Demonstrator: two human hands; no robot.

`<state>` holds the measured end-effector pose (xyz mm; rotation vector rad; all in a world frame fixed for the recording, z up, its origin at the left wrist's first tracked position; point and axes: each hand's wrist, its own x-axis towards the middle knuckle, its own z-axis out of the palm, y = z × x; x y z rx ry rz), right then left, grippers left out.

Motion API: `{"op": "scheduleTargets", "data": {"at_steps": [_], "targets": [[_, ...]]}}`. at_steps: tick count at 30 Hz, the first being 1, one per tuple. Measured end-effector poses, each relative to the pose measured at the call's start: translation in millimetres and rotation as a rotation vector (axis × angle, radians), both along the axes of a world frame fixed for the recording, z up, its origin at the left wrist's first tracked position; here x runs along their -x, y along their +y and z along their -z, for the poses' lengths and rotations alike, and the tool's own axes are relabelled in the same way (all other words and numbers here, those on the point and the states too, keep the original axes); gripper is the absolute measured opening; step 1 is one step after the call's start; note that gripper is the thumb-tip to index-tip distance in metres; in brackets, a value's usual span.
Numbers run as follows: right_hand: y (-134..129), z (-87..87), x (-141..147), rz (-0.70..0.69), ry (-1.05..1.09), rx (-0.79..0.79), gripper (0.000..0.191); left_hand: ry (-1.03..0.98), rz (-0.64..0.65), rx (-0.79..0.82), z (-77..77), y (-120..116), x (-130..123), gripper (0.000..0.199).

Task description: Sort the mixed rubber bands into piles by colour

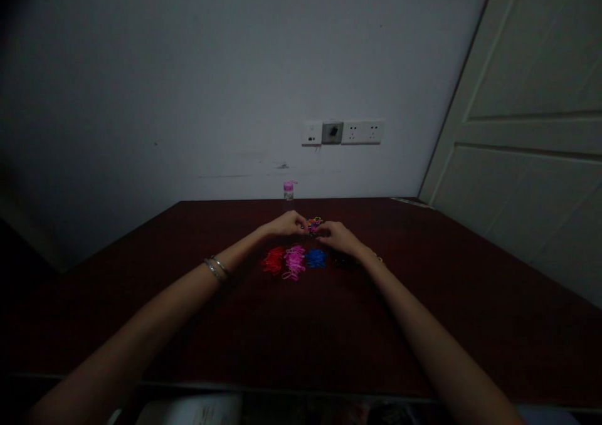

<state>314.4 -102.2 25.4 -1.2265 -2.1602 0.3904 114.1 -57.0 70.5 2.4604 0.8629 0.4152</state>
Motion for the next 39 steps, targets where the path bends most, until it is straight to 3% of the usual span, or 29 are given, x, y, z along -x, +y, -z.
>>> {"op": "scheduleTargets", "data": {"at_steps": [7, 15, 24, 29, 34, 39], "targets": [[-1, 0.3, -3, -0.001, -0.033, -0.029, 0.021, -0.038, 0.013, 0.012, -3.7, -7, -5, 0.019], [-1, -0.5, -11, 0.022, -0.102, -0.036, 0.021, -0.055, -0.039, 0.011, 0.8, 2, -3, 0.017], [-8, -11.6, -40, 0.135, -0.122, -0.022, 0.025, -0.039, 0.035, 0.153, 11.4, -11, -6, 0.017], [-11, -14.1, -61, 0.172, -0.101, 0.094, 0.025, -0.025, 0.075, 0.18, 23.8, -15, -13, 0.018], [-10, -11.3, -76, 0.176, -0.092, 0.225, 0.021, -0.036, 0.066, 0.186, 23.9, -12, -6, 0.015], [-12, -16.3, -75, 0.099, -0.139, 0.325, 0.027, -0.169, -0.108, 0.123, 31.7, 4, 12, 0.029]]}}
